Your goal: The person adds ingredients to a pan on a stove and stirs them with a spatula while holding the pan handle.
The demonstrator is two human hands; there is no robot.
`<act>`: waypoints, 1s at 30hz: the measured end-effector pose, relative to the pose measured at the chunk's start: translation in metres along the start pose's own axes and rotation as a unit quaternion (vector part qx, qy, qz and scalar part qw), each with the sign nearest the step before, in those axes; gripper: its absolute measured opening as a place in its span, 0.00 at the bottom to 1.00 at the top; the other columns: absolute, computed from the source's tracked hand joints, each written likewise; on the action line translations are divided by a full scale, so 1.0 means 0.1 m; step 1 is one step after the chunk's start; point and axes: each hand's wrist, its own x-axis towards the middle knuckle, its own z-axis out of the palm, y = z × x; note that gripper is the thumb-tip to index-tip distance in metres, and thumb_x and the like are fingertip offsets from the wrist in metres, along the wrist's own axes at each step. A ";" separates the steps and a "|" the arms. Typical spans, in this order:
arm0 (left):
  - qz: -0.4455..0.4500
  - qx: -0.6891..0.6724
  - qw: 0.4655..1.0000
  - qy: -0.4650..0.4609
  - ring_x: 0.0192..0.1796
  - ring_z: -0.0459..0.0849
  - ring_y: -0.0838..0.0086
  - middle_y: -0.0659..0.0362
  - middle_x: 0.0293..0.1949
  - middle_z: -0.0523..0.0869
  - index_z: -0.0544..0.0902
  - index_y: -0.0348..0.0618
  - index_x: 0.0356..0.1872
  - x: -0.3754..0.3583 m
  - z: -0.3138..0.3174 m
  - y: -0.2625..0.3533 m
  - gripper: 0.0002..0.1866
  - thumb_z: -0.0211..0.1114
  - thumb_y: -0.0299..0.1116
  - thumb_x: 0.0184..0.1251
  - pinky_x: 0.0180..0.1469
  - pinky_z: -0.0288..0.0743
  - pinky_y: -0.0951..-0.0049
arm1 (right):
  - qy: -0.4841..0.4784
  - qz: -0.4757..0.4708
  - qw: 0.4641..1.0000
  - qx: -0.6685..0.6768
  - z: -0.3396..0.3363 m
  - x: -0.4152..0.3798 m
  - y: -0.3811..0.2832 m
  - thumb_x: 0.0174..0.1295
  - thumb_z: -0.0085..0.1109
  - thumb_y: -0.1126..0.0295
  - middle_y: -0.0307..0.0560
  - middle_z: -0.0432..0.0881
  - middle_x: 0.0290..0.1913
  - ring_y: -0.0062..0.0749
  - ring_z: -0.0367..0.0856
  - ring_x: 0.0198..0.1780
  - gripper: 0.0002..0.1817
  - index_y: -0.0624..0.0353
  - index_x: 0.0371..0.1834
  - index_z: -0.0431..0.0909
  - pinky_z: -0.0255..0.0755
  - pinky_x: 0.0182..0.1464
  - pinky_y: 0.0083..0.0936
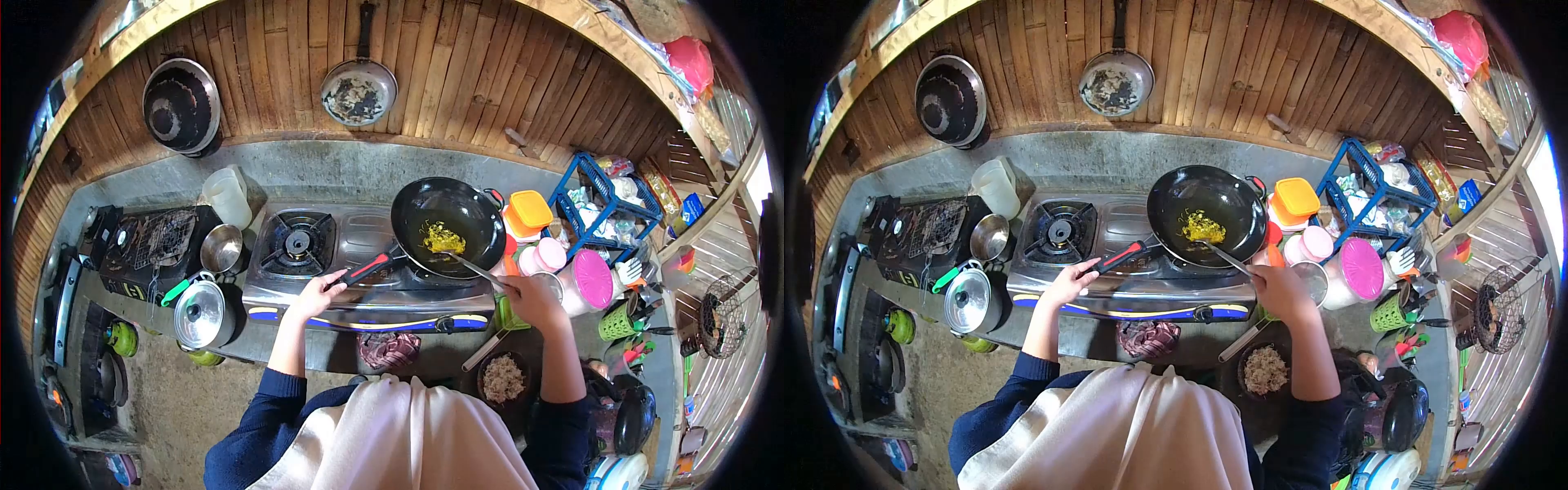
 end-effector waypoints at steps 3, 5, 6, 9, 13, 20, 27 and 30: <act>-0.025 0.010 1.000 -0.005 0.38 0.68 0.84 0.67 0.38 0.77 0.72 0.40 0.62 -0.03 -0.02 0.09 0.22 0.59 0.30 0.68 0.42 0.63 0.82 | 0.036 -0.027 0.998 0.036 0.25 0.16 -0.05 0.58 0.54 0.68 0.57 0.82 0.34 0.51 0.81 0.37 0.13 0.56 0.45 0.81 0.74 0.41 0.40; -0.063 0.018 0.998 -0.015 0.48 0.74 0.82 0.62 0.49 0.81 0.71 0.38 0.62 -0.05 -0.02 0.17 0.22 0.59 0.30 0.68 0.55 0.67 0.80 | 0.063 -0.038 0.996 0.043 0.41 0.29 -0.07 0.59 0.53 0.68 0.57 0.82 0.33 0.51 0.81 0.36 0.13 0.56 0.46 0.80 0.74 0.40 0.40; -0.060 0.022 0.998 -0.014 0.49 0.74 0.81 0.62 0.49 0.81 0.71 0.38 0.62 -0.06 -0.02 0.19 0.22 0.59 0.30 0.68 0.55 0.67 0.80 | 0.087 -0.041 0.995 0.036 0.47 0.36 -0.08 0.59 0.53 0.68 0.58 0.81 0.31 0.52 0.81 0.35 0.13 0.54 0.46 0.80 0.74 0.40 0.42; -0.060 0.022 0.998 -0.016 0.51 0.74 0.80 0.60 0.51 0.81 0.71 0.38 0.63 -0.05 -0.02 0.20 0.23 0.59 0.30 0.68 0.57 0.66 0.79 | 0.100 -0.022 0.995 0.006 0.65 0.58 -0.04 0.60 0.52 0.67 0.58 0.81 0.28 0.52 0.81 0.34 0.13 0.51 0.48 0.79 0.74 0.38 0.44; -0.008 0.009 1.000 -0.015 0.26 0.66 0.86 0.71 0.27 0.74 0.74 0.40 0.59 -0.02 -0.02 0.14 0.20 0.60 0.33 0.67 0.28 0.62 0.83 | 0.125 -0.008 0.992 -0.030 0.79 0.76 0.07 0.61 0.52 0.66 0.58 0.81 0.29 0.51 0.82 0.35 0.14 0.49 0.49 0.78 0.75 0.37 0.47; -0.109 0.159 0.979 -0.068 0.30 0.84 0.76 0.55 0.27 0.82 0.75 0.34 0.46 0.24 -0.06 0.24 0.20 0.65 0.41 0.63 0.33 0.75 0.72 | 0.115 0.074 0.990 -0.038 0.72 0.60 0.31 0.63 0.50 0.65 0.58 0.82 0.32 0.53 0.82 0.37 0.15 0.48 0.52 0.76 0.74 0.41 0.46; 0.013 0.362 0.929 -0.073 0.39 0.84 0.50 0.42 0.32 0.84 0.74 0.35 0.46 0.53 0.27 0.31 0.27 0.64 0.51 0.59 0.43 0.75 0.60 | 0.066 0.088 0.993 -0.049 0.31 0.13 0.26 0.61 0.50 0.68 0.58 0.82 0.33 0.53 0.81 0.37 0.15 0.49 0.51 0.76 0.74 0.42 0.46; 0.027 0.353 0.932 -0.084 0.38 0.82 0.46 0.40 0.30 0.82 0.74 0.36 0.43 0.59 0.37 0.28 0.22 0.66 0.45 0.57 0.41 0.73 0.57 | 0.068 0.069 0.993 -0.064 0.33 0.02 0.40 0.61 0.49 0.69 0.58 0.82 0.33 0.54 0.81 0.37 0.15 0.49 0.51 0.76 0.73 0.41 0.47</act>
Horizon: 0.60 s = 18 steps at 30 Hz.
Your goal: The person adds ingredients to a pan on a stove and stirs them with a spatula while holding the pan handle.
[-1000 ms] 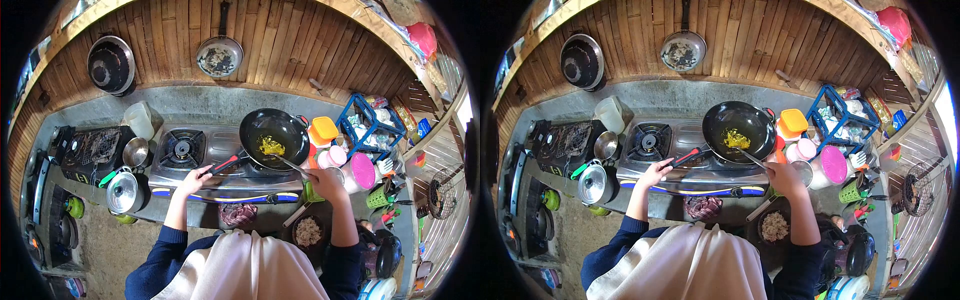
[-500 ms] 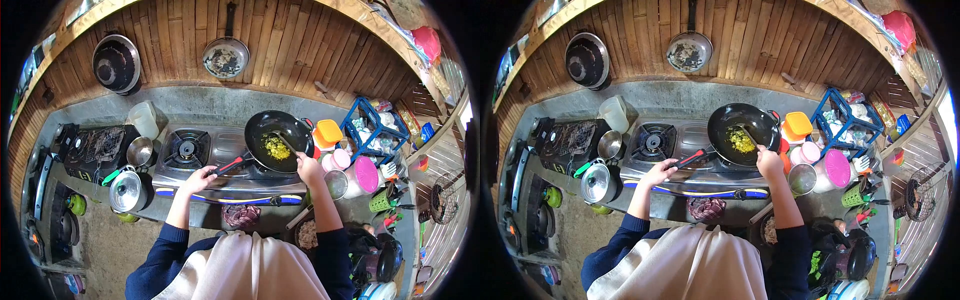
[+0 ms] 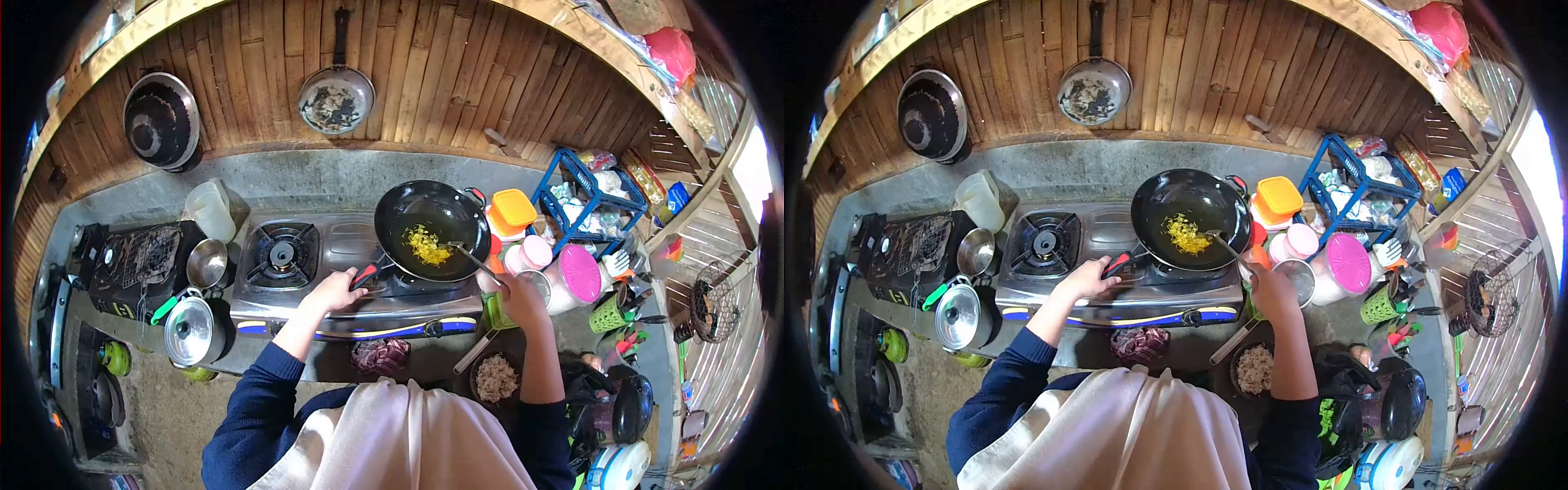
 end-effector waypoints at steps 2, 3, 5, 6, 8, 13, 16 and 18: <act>0.012 -0.005 1.000 0.012 0.37 0.82 0.47 0.40 0.29 0.82 0.74 0.37 0.42 0.03 0.05 -0.03 0.21 0.66 0.43 0.56 0.41 0.73 0.56 | -0.008 -0.001 1.000 0.003 -0.03 -0.05 0.03 0.61 0.49 0.68 0.58 0.82 0.32 0.54 0.81 0.37 0.15 0.48 0.51 0.76 0.73 0.40 0.48; 0.019 -0.006 0.999 0.030 0.37 0.82 0.47 0.41 0.29 0.82 0.75 0.37 0.42 0.03 0.05 -0.03 0.20 0.67 0.41 0.55 0.40 0.73 0.57 | -0.017 -0.004 1.000 0.007 -0.07 -0.08 0.01 0.61 0.49 0.68 0.59 0.82 0.32 0.54 0.81 0.36 0.15 0.48 0.51 0.76 0.73 0.40 0.48; 0.027 -0.006 0.999 0.047 0.37 0.82 0.48 0.41 0.29 0.82 0.75 0.37 0.41 0.06 0.07 -0.04 0.19 0.67 0.38 0.53 0.40 0.73 0.57 | -0.031 0.018 0.999 0.020 -0.16 -0.11 -0.07 0.61 0.49 0.69 0.58 0.82 0.35 0.54 0.80 0.39 0.14 0.51 0.50 0.77 0.72 0.42 0.46; 0.025 -0.018 0.998 0.048 0.37 0.82 0.48 0.42 0.29 0.82 0.76 0.37 0.40 0.07 0.08 -0.04 0.18 0.67 0.37 0.53 0.40 0.73 0.57 | -0.046 0.039 0.998 0.033 -0.18 -0.12 -0.10 0.61 0.49 0.69 0.58 0.82 0.38 0.54 0.80 0.42 0.13 0.53 0.48 0.78 0.71 0.44 0.45; 0.022 -0.030 0.998 0.050 0.37 0.82 0.48 0.42 0.30 0.82 0.76 0.37 0.40 0.10 0.10 -0.04 0.17 0.67 0.36 0.52 0.41 0.73 0.57 | -0.047 0.042 0.997 0.039 -0.19 -0.10 -0.12 0.61 0.49 0.69 0.58 0.82 0.39 0.54 0.80 0.42 0.14 0.53 0.48 0.78 0.72 0.45 0.45; 0.019 -0.060 0.997 0.047 0.38 0.83 0.54 0.45 0.31 0.83 0.77 0.39 0.44 0.19 0.08 0.01 0.18 0.67 0.35 0.52 0.43 0.74 0.61 | -0.045 0.044 0.997 0.039 -0.15 -0.01 -0.14 0.61 0.48 0.69 0.58 0.82 0.38 0.54 0.80 0.42 0.14 0.52 0.49 0.77 0.72 0.44 0.45; -0.021 -0.051 0.998 0.000 0.45 0.83 0.53 0.45 0.38 0.84 0.77 0.44 0.48 0.24 -0.03 0.09 0.21 0.67 0.36 0.50 0.48 0.75 0.62 | -0.036 0.033 0.999 0.016 -0.13 0.03 -0.23 0.61 0.48 0.69 0.59 0.81 0.38 0.55 0.80 0.41 0.15 0.51 0.50 0.77 0.72 0.44 0.46; -0.021 -0.053 0.998 0.004 0.45 0.82 0.54 0.45 0.39 0.84 0.77 0.45 0.49 0.28 -0.03 0.08 0.22 0.67 0.36 0.50 0.49 0.74 0.62 | -0.027 0.020 0.998 0.049 -0.07 0.07 -0.26 0.61 0.48 0.69 0.59 0.81 0.37 0.54 0.80 0.41 0.15 0.50 0.50 0.77 0.72 0.44 0.46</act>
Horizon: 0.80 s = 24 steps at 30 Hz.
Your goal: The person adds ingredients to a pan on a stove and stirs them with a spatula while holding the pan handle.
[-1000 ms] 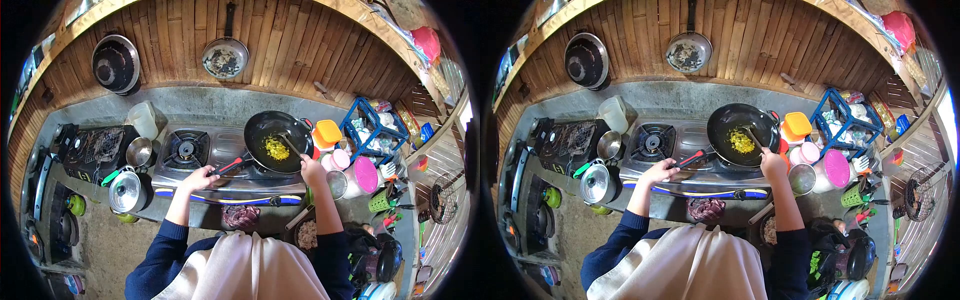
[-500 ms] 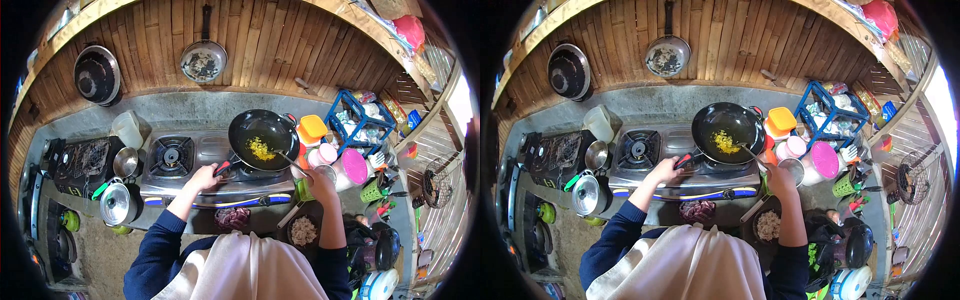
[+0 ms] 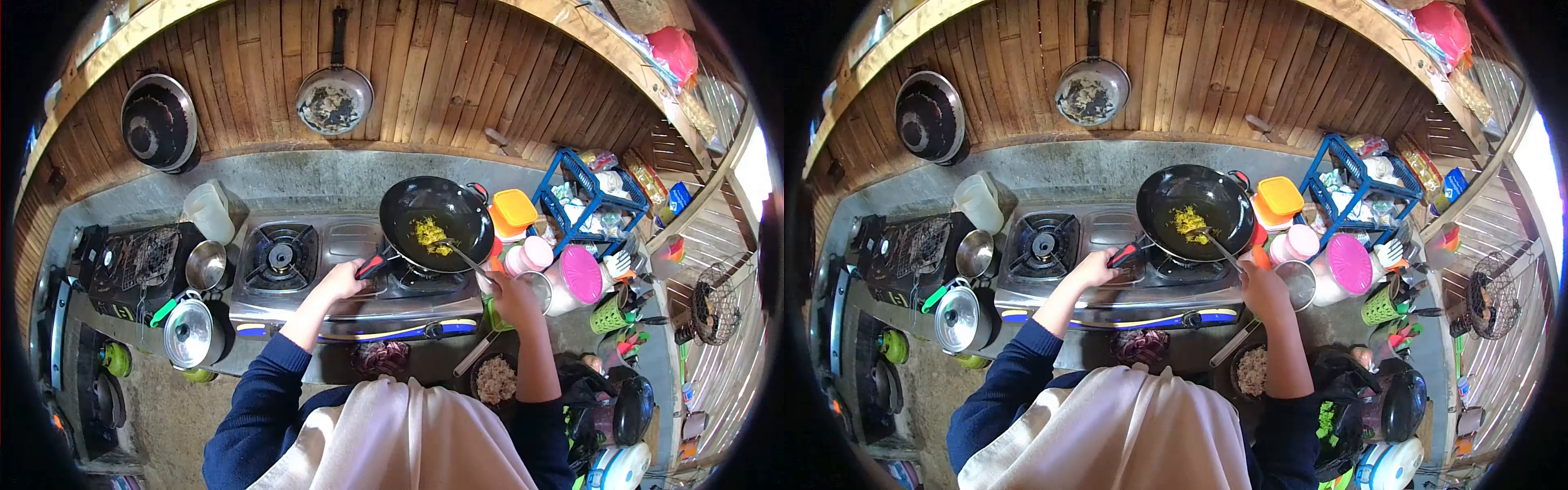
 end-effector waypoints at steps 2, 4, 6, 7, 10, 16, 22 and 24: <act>0.003 -0.002 1.000 0.004 0.45 0.82 0.54 0.45 0.39 0.84 0.77 0.45 0.50 0.04 0.01 -0.02 0.23 0.67 0.36 0.50 0.49 0.74 0.62 | -0.006 0.001 1.000 -0.003 0.04 0.07 -0.06 0.62 0.49 0.67 0.59 0.82 0.36 0.53 0.80 0.41 0.15 0.50 0.51 0.76 0.73 0.44 0.46; 0.010 -0.012 1.000 0.004 0.46 0.82 0.54 0.45 0.40 0.84 0.76 0.44 0.50 0.06 0.01 -0.04 0.23 0.68 0.36 0.50 0.49 0.74 0.62 | -0.012 0.002 1.000 -0.006 0.11 0.16 -0.08 0.62 0.50 0.66 0.58 0.82 0.36 0.52 0.81 0.41 0.15 0.49 0.52 0.76 0.73 0.44 0.46; 0.008 -0.002 1.000 0.001 0.45 0.82 0.54 0.45 0.39 0.84 0.76 0.44 0.49 0.08 0.00 -0.05 0.23 0.68 0.35 0.50 0.49 0.74 0.61 | 0.018 -0.045 0.999 0.016 0.23 0.27 -0.08 0.63 0.47 0.69 0.59 0.82 0.35 0.53 0.80 0.40 0.16 0.54 0.53 0.75 0.73 0.44 0.44; 0.006 0.009 1.000 -0.001 0.45 0.83 0.54 0.45 0.39 0.84 0.76 0.44 0.49 0.08 0.00 -0.05 0.23 0.68 0.35 0.50 0.49 0.74 0.61 | 0.017 -0.044 0.999 0.016 0.27 0.30 -0.09 0.63 0.47 0.69 0.59 0.82 0.35 0.53 0.80 0.40 0.16 0.54 0.53 0.75 0.73 0.44 0.44; 0.025 0.017 1.000 0.001 0.41 0.83 0.54 0.44 0.36 0.84 0.75 0.42 0.51 0.07 0.01 -0.07 0.24 0.68 0.36 0.53 0.45 0.75 0.63 | 0.010 -0.040 0.997 0.058 0.39 0.40 -0.15 0.63 0.47 0.69 0.61 0.81 0.35 0.55 0.80 0.39 0.16 0.56 0.54 0.74 0.73 0.43 0.44; 0.038 -0.014 0.999 -0.008 0.40 0.83 0.54 0.44 0.35 0.84 0.76 0.40 0.50 -0.04 0.02 -0.11 0.23 0.68 0.36 0.53 0.44 0.74 0.63 | 0.075 -0.052 0.994 0.056 0.65 0.61 -0.10 0.63 0.48 0.67 0.60 0.81 0.30 0.53 0.81 0.35 0.16 0.54 0.53 0.76 0.74 0.38 0.45; 0.046 -0.022 0.999 -0.001 0.39 0.84 0.55 0.44 0.35 0.84 0.75 0.40 0.51 -0.16 -0.01 -0.11 0.24 0.68 0.36 0.52 0.44 0.75 0.65 | 0.101 -0.057 0.991 0.069 0.62 0.53 0.10 0.64 0.47 0.66 0.61 0.81 0.32 0.56 0.81 0.36 0.17 0.55 0.54 0.75 0.74 0.39 0.46; 0.041 -0.021 0.999 -0.005 0.39 0.84 0.56 0.44 0.35 0.84 0.75 0.40 0.51 -0.18 -0.01 -0.13 0.24 0.69 0.36 0.52 0.44 0.75 0.65 | 0.085 -0.051 0.993 0.057 0.58 0.45 0.19 0.65 0.45 0.64 0.62 0.81 0.34 0.57 0.80 0.37 0.17 0.54 0.55 0.74 0.73 0.41 0.47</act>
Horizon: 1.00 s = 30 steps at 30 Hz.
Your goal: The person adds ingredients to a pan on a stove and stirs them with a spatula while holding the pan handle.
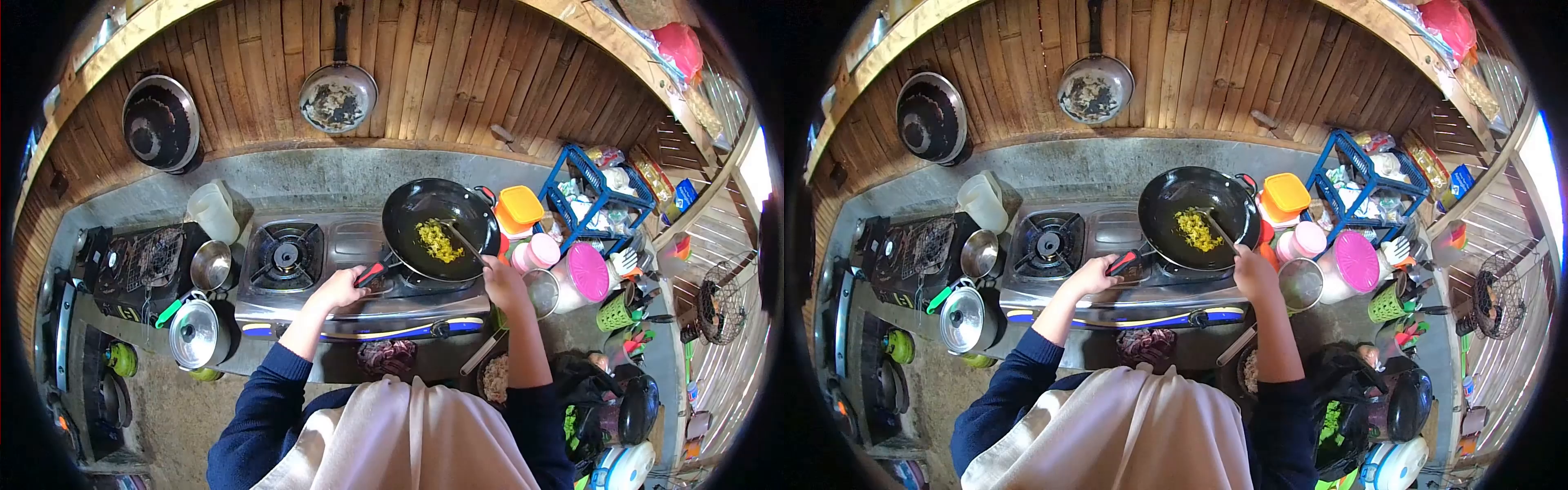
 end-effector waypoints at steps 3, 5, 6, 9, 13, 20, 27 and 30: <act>-0.001 -0.009 1.000 -0.006 0.38 0.84 0.57 0.45 0.34 0.84 0.76 0.39 0.51 0.01 0.02 -0.07 0.24 0.69 0.37 0.52 0.44 0.75 0.65 | -0.061 0.066 0.996 0.009 -0.30 -0.19 -0.06 0.63 0.48 0.69 0.61 0.81 0.42 0.54 0.79 0.46 0.15 0.58 0.52 0.76 0.71 0.47 0.41; -0.005 -0.006 1.000 -0.016 0.37 0.84 0.59 0.46 0.34 0.84 0.76 0.39 0.50 0.00 0.01 -0.06 0.24 0.69 0.37 0.52 0.44 0.75 0.66 | -0.073 0.068 0.995 0.001 -0.54 -0.34 -0.14 0.61 0.50 0.71 0.61 0.80 0.42 0.54 0.79 0.46 0.15 0.57 0.51 0.76 0.72 0.45 0.40; -0.004 -0.007 1.000 -0.017 0.37 0.84 0.59 0.46 0.34 0.84 0.76 0.39 0.50 -0.01 0.00 -0.04 0.24 0.69 0.37 0.52 0.44 0.75 0.66 | -0.084 0.069 0.994 -0.009 -0.65 -0.40 -0.18 0.60 0.50 0.72 0.61 0.81 0.41 0.54 0.80 0.45 0.15 0.58 0.51 0.76 0.72 0.44 0.40; -0.014 -0.004 1.000 -0.024 0.40 0.84 0.54 0.45 0.35 0.84 0.77 0.40 0.46 -0.05 -0.07 0.01 0.20 0.68 0.36 0.52 0.45 0.75 0.62 | -0.076 0.046 0.996 0.003 -0.79 -0.60 -0.15 0.58 0.52 0.72 0.60 0.81 0.37 0.56 0.80 0.40 0.15 0.56 0.49 0.77 0.73 0.42 0.42; -0.022 0.006 0.999 -0.045 0.37 0.83 0.60 0.47 0.33 0.84 0.76 0.39 0.47 -0.07 -0.10 -0.01 0.22 0.69 0.37 0.53 0.44 0.74 0.67 | -0.061 -0.005 0.998 0.020 -1.00 -0.74 -0.16 0.55 0.54 0.74 0.59 0.82 0.34 0.55 0.80 0.39 0.15 0.54 0.47 0.79 0.73 0.42 0.43; -0.036 -0.032 0.998 -0.048 0.37 0.81 0.66 0.52 0.33 0.84 0.77 0.40 0.46 -0.09 -0.12 -0.05 0.22 0.71 0.39 0.52 0.45 0.73 0.69 | -0.041 0.022 0.999 -0.015 -1.42 -0.88 -0.37 0.54 0.55 0.76 0.59 0.82 0.34 0.50 0.82 0.35 0.14 0.61 0.45 0.80 0.75 0.39 0.35; -0.073 -0.021 0.997 -0.029 0.35 0.81 0.67 0.53 0.31 0.83 0.77 0.37 0.49 -0.19 -0.20 0.09 0.28 0.73 0.43 0.51 0.43 0.74 0.69 | -0.057 0.045 0.997 -0.020 -1.00 -0.85 -0.24 0.57 0.54 0.70 0.60 0.81 0.34 0.54 0.81 0.37 0.13 0.56 0.45 0.80 0.74 0.40 0.42; -0.063 -0.042 0.997 0.008 0.35 0.83 0.64 0.51 0.33 0.85 0.77 0.36 0.51 -0.23 -0.13 0.01 0.30 0.72 0.45 0.51 0.44 0.75 0.68 | -0.042 0.057 0.997 -0.005 -0.60 -0.77 -0.15 0.59 0.52 0.67 0.60 0.81 0.33 0.57 0.80 0.37 0.13 0.52 0.46 0.78 0.73 0.41 0.48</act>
